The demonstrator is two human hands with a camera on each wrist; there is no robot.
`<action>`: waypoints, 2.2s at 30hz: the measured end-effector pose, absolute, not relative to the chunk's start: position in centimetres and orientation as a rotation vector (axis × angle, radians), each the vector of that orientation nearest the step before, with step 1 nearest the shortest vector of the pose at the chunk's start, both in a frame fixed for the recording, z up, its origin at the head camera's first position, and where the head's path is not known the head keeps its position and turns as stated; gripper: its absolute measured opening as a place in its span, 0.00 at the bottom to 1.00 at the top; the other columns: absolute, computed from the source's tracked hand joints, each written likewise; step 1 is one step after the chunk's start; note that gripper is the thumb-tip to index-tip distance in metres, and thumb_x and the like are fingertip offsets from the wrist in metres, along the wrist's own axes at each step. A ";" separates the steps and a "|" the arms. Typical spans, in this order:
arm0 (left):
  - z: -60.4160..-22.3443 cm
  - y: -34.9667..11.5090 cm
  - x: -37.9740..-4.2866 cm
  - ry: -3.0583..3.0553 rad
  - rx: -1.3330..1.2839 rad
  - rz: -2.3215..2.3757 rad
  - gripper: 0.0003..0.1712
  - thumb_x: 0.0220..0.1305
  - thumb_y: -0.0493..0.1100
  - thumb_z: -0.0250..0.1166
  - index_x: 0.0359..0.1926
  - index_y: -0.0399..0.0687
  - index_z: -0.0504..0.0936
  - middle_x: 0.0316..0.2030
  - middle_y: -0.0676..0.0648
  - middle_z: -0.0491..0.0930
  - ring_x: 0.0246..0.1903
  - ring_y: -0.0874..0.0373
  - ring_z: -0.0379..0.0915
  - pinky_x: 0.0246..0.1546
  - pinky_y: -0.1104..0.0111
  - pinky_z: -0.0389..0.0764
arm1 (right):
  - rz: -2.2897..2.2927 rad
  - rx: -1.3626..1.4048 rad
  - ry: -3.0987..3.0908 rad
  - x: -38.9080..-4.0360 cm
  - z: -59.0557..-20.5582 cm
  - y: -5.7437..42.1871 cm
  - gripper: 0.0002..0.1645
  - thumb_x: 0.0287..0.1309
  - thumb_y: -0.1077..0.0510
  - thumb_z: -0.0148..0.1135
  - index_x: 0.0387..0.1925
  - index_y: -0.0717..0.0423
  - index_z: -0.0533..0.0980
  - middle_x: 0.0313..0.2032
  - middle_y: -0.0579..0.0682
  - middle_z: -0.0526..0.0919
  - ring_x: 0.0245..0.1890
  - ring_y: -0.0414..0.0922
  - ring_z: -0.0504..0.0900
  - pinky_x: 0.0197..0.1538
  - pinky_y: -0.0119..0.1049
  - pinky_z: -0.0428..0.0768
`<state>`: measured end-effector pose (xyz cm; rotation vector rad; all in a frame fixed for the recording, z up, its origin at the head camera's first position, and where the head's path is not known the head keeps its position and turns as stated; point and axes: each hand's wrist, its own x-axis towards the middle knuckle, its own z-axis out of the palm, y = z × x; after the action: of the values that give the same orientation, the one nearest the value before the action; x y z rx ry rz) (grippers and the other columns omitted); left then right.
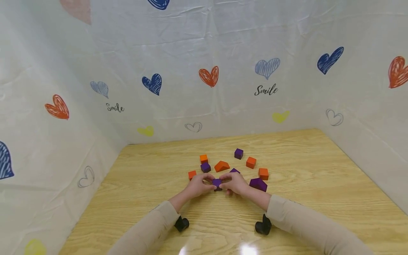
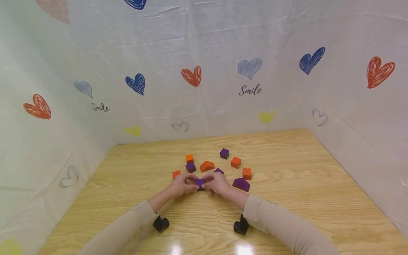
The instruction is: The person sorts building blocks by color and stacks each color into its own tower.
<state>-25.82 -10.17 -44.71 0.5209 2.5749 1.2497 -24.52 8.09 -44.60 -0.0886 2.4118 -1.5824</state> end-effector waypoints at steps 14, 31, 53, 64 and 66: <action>-44.7 -10.2 -25.9 2.546 0.440 1.280 0.18 0.54 0.42 0.68 0.45 0.40 0.79 0.39 0.44 0.79 0.31 0.59 0.70 0.31 0.72 0.74 | -1.590 -0.117 2.401 -24.4 -44.6 8.1 0.19 0.52 0.63 0.64 0.48 0.61 0.77 0.38 0.52 0.83 0.10 0.39 0.73 0.13 0.29 0.68; -44.7 -10.1 -26.0 2.514 0.449 1.292 0.18 0.55 0.42 0.67 0.46 0.40 0.79 0.40 0.45 0.79 0.30 0.60 0.72 0.30 0.71 0.76 | -1.413 -0.356 2.591 -24.4 -43.9 8.6 0.21 0.50 0.64 0.65 0.49 0.64 0.75 0.44 0.58 0.80 0.16 0.42 0.76 0.23 0.32 0.75; -44.5 -10.2 -25.9 2.490 0.427 1.298 0.18 0.55 0.41 0.67 0.47 0.40 0.77 0.40 0.44 0.77 0.26 0.61 0.71 0.27 0.71 0.75 | -1.046 -0.401 2.771 -27.3 -42.5 13.7 0.29 0.46 0.68 0.64 0.54 0.64 0.72 0.48 0.63 0.77 0.27 0.45 0.73 0.27 0.32 0.69; -44.6 -10.1 -26.0 2.481 0.402 1.296 0.18 0.55 0.41 0.66 0.47 0.40 0.77 0.41 0.44 0.77 0.27 0.61 0.72 0.28 0.71 0.76 | -1.084 -0.436 2.662 -27.8 -43.3 13.9 0.33 0.47 0.69 0.61 0.59 0.58 0.69 0.52 0.62 0.75 0.11 0.39 0.59 0.20 0.30 0.62; -44.6 -10.0 -26.0 2.485 0.400 1.292 0.18 0.55 0.41 0.66 0.48 0.40 0.77 0.41 0.45 0.77 0.27 0.61 0.72 0.28 0.70 0.76 | -1.099 -0.445 2.647 -27.9 -43.3 13.9 0.31 0.48 0.69 0.61 0.58 0.59 0.71 0.51 0.62 0.75 0.11 0.39 0.59 0.20 0.30 0.62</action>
<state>-25.97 -10.05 -44.56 0.3997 2.4853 1.2920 -27.89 13.93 -43.31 -0.4448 2.6474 -1.0986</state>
